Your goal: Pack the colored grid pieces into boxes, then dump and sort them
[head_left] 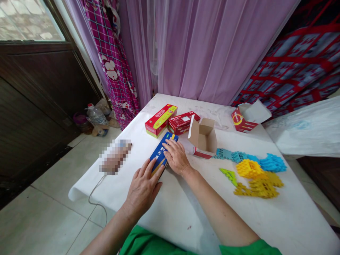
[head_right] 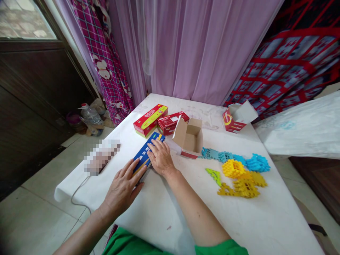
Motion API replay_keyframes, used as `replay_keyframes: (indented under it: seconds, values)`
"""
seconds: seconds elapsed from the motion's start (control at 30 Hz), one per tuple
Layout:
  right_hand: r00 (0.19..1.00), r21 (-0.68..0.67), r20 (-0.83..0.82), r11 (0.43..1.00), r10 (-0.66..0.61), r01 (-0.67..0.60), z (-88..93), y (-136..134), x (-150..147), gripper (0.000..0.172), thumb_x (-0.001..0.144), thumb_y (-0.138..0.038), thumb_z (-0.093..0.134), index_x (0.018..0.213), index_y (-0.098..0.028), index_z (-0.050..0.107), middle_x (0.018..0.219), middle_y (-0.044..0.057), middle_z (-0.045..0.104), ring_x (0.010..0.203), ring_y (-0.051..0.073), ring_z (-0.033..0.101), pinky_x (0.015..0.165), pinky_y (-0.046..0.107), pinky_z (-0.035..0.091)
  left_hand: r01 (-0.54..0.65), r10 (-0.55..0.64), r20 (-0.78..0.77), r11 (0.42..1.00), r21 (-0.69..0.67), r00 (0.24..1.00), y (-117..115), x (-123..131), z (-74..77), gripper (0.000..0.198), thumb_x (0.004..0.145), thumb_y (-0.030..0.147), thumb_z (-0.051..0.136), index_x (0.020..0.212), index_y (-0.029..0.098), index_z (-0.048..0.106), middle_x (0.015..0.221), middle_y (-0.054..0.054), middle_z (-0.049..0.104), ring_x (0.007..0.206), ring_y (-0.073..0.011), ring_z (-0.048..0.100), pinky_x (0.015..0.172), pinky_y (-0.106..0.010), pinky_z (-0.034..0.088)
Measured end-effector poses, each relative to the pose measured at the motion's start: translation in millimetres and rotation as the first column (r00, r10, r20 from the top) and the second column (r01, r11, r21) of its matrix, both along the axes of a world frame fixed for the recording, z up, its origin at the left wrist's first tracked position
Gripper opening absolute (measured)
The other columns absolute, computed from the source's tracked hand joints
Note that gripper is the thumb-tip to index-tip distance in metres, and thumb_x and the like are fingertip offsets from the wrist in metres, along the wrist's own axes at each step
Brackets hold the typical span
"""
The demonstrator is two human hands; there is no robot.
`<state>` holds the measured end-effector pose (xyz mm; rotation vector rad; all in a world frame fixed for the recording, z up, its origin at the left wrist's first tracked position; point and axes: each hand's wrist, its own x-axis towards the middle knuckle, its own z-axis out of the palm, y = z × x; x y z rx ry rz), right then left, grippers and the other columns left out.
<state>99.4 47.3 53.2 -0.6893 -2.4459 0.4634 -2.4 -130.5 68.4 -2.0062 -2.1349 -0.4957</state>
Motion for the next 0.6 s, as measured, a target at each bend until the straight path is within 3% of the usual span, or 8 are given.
replay_keyframes:
  seconds: [0.07, 0.17, 0.27, 0.37, 0.47, 0.6]
  values:
    - [0.994, -0.025, -0.106, 0.999, -0.023, 0.021, -3.0, 4, 4, 0.041, 0.098, -0.034, 0.037, 0.128, -0.022, 0.06, 0.138, 0.011, 0.056, 0.131, 0.022, 0.045, 0.112, 0.044, 0.033, -0.026, 0.021, 0.066, 0.996, 0.081, 0.998, -2, -2, -3.4, 0.061, 0.084, 0.026, 0.061, 0.142, 0.028, 0.043, 0.155, -0.014, 0.032, 0.142, -0.0365, 0.03, 0.105, -0.055, 0.043]
    - [0.967, -0.075, -0.234, 0.994, -0.1, 0.084, -1.1, 8, 15, 0.041, 0.097, -0.037, 0.037, 0.126, -0.02, 0.062, 0.134, 0.012, 0.058, 0.126, 0.023, 0.051, 0.108, 0.044, 0.04, -0.16, 0.123, 0.233, 0.976, 0.146, 0.965, -7, -2, -11.4, 0.082, 0.08, 0.03, 0.067, 0.15, 0.026, 0.024, 0.157, -0.018, 0.022, 0.142, -0.0384, 0.029, 0.104, -0.058, 0.042]
    - [0.943, -0.118, -0.301, 0.986, -0.145, 0.114, 1.6, 3, 30, 0.038, 0.096, -0.037, 0.04, 0.12, -0.022, 0.065, 0.129, 0.011, 0.062, 0.121, 0.022, 0.056, 0.105, 0.042, 0.044, -0.28, 0.211, 0.401, 0.952, 0.122, 0.892, -10, -1, -22.1, 0.093, 0.079, 0.034, 0.068, 0.153, 0.026, 0.011, 0.15, -0.02, 0.035, 0.134, -0.0354, 0.043, 0.098, -0.054, 0.049]
    - [0.926, -0.139, -0.339, 0.982, -0.168, 0.127, -1.0, -9, 47, 0.033, 0.096, -0.034, 0.042, 0.11, -0.023, 0.069, 0.121, 0.01, 0.066, 0.115, 0.021, 0.061, 0.101, 0.038, 0.049, -0.307, 0.22, 0.488, 0.946, 0.106, 0.845, -10, -3, -27.9, 0.084, 0.082, 0.033, 0.062, 0.151, 0.025, 0.015, 0.136, -0.016, 0.051, 0.121, -0.0304, 0.057, 0.091, -0.048, 0.054]
    - [0.909, -0.154, -0.374, 0.978, -0.187, 0.138, -8.6, -23, 63, 0.029, 0.094, -0.032, 0.045, 0.103, -0.023, 0.071, 0.113, 0.01, 0.07, 0.108, 0.021, 0.065, 0.096, 0.037, 0.052, -0.348, 0.218, 0.534, 0.925, 0.154, 0.817, -11, -12, -19.7, 0.074, 0.084, 0.037, 0.061, 0.148, 0.025, 0.026, 0.132, -0.014, 0.056, 0.115, -0.0281, 0.061, 0.087, -0.043, 0.057]
    - [0.895, -0.171, -0.395, 0.974, -0.206, 0.148, -23.2, -37, 85, 0.026, 0.093, -0.029, 0.047, 0.1, -0.026, 0.071, 0.107, 0.008, 0.072, 0.101, 0.021, 0.068, 0.09, 0.037, 0.056, -0.363, 0.199, 0.528, 0.903, 0.228, 0.826, -8, -34, 13.1, 0.07, 0.081, 0.042, 0.063, 0.144, 0.026, 0.037, 0.134, -0.012, 0.055, 0.116, -0.0284, 0.06, 0.083, -0.039, 0.058]
